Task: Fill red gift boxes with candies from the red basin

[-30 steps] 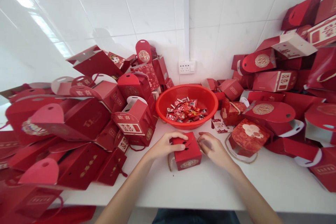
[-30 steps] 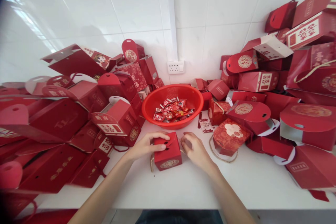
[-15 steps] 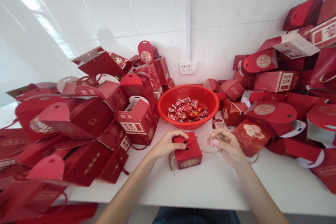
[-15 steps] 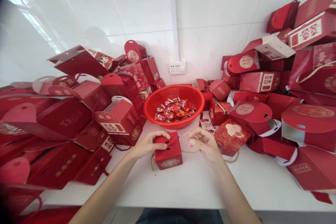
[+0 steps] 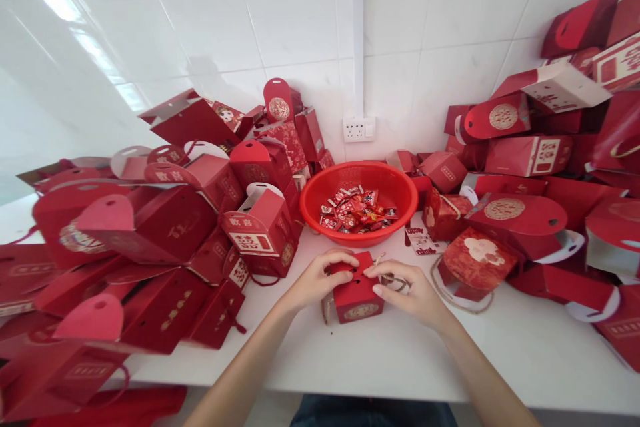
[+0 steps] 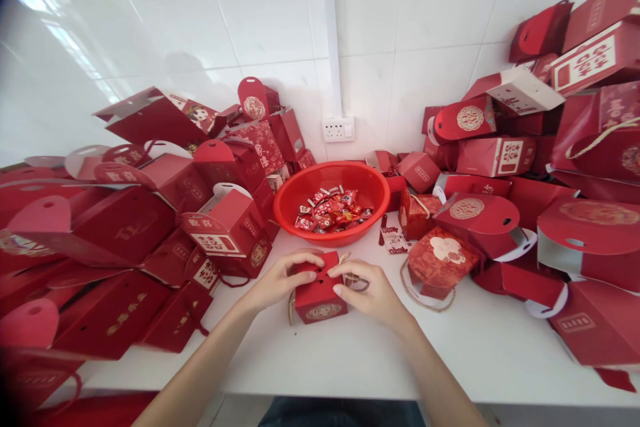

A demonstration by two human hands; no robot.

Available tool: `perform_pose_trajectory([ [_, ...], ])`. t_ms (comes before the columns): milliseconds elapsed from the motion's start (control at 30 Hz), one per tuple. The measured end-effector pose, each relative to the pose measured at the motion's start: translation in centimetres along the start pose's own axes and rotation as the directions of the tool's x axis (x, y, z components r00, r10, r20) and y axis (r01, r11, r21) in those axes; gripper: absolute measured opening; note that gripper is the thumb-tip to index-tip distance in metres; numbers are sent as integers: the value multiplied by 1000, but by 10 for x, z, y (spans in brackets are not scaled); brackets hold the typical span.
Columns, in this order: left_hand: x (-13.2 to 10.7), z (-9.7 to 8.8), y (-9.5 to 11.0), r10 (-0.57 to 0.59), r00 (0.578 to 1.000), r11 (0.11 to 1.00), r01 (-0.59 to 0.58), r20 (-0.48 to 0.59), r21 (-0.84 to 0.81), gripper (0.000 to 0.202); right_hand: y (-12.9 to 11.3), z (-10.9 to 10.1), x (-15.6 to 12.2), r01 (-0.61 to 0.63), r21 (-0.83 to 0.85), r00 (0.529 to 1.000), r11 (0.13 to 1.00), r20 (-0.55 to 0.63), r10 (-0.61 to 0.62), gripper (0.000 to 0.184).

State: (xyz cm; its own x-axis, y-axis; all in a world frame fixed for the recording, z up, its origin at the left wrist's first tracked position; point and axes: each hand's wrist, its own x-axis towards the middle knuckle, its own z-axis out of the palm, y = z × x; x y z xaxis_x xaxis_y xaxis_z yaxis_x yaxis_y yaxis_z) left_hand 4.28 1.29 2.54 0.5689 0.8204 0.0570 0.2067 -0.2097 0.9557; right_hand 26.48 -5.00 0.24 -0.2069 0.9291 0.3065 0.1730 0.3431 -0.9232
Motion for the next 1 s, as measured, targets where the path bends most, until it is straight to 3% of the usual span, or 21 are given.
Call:
perform_pose_trajectory([
  [133,-12,-6,-8,55,991,998,-52,-124,31,33,0,1,1,105,-54,994,993,-9,-106,11],
  [267,-27,-13,-20,-16,962,1000,12,-274,-15,42,0,2,1,130,-73,991,989,-18,-131,11],
  [367,-35,-14,-28,-103,978,994,96,-182,-44,46,0,3,0,131,-71,991,989,-26,-133,10],
  [467,-36,-11,-37,-114,990,991,107,-84,-76,48,-1,2,1,134,-60,990,989,-28,-136,10],
  [667,-33,-5,-43,-162,976,982,144,-145,-126,50,-2,-2,2,56,-11,998,998,-32,-56,12],
  [867,-39,-17,-22,-233,963,953,198,-137,-230,47,2,-16,7,-30,88,992,996,-120,40,18],
  [1000,-47,-32,-1,-198,974,940,158,-108,-302,44,-8,-29,13,-65,-13,977,998,-206,61,17],
])
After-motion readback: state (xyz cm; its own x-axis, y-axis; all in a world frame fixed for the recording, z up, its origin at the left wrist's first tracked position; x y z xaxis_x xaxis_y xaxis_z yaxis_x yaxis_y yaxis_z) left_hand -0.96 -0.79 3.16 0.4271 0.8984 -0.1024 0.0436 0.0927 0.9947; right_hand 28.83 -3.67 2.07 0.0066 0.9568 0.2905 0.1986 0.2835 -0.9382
